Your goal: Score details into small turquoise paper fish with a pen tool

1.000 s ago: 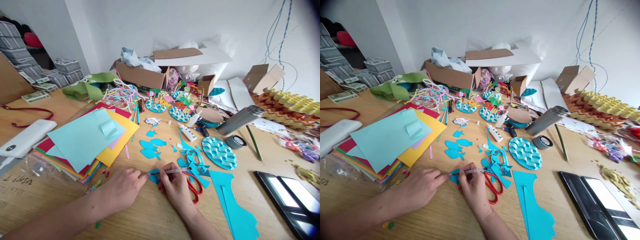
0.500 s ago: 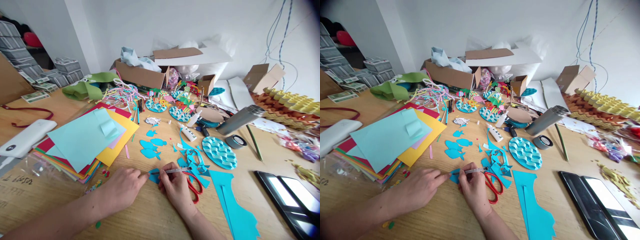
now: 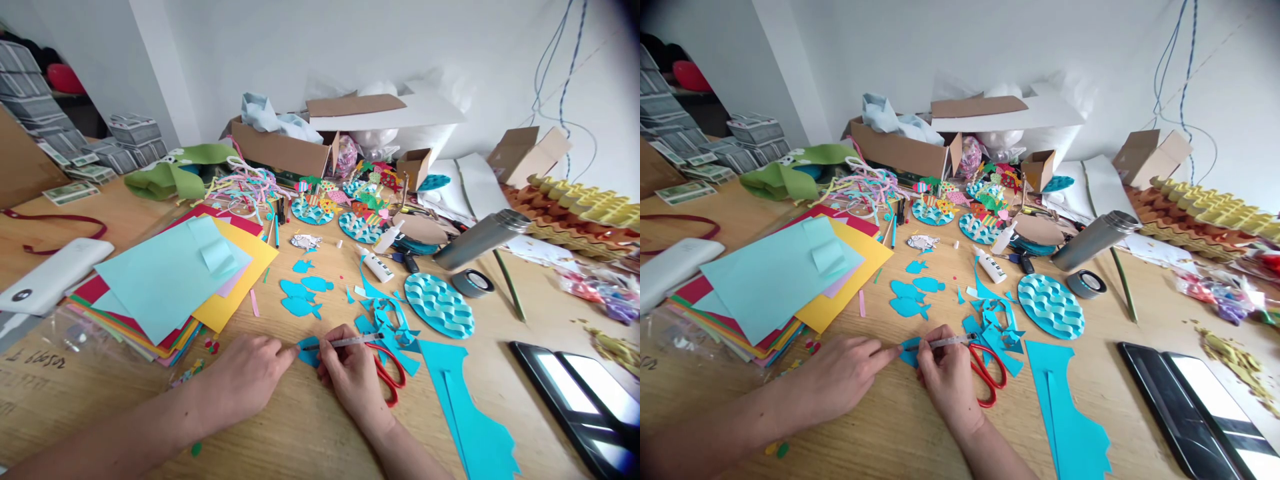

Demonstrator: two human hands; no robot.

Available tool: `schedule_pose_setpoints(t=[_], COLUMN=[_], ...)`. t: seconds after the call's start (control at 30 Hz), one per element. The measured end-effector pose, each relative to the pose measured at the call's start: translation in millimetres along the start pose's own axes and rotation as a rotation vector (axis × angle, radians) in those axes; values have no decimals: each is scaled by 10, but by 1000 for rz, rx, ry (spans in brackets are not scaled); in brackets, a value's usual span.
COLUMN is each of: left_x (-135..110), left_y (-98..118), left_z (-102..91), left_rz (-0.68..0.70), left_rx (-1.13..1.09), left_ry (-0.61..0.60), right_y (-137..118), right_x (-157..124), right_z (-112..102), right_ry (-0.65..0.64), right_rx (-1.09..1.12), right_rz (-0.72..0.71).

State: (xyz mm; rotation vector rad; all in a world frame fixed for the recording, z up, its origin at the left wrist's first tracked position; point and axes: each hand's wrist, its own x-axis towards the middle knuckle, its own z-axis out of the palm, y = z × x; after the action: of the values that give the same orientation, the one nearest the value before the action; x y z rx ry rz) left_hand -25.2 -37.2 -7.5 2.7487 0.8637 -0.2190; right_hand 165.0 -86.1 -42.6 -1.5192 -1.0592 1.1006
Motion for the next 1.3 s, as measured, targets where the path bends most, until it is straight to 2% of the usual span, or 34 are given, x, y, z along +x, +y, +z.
schedule_pose_setpoints(t=[1.3], left_x=[-2], left_y=[-12], left_z=[23], left_rz=[8], left_rx=[-16], left_ry=[15], right_y=[-21], right_x=[8], right_z=[3], right_ry=[-1], right_rx=[-14], right_rz=[2])
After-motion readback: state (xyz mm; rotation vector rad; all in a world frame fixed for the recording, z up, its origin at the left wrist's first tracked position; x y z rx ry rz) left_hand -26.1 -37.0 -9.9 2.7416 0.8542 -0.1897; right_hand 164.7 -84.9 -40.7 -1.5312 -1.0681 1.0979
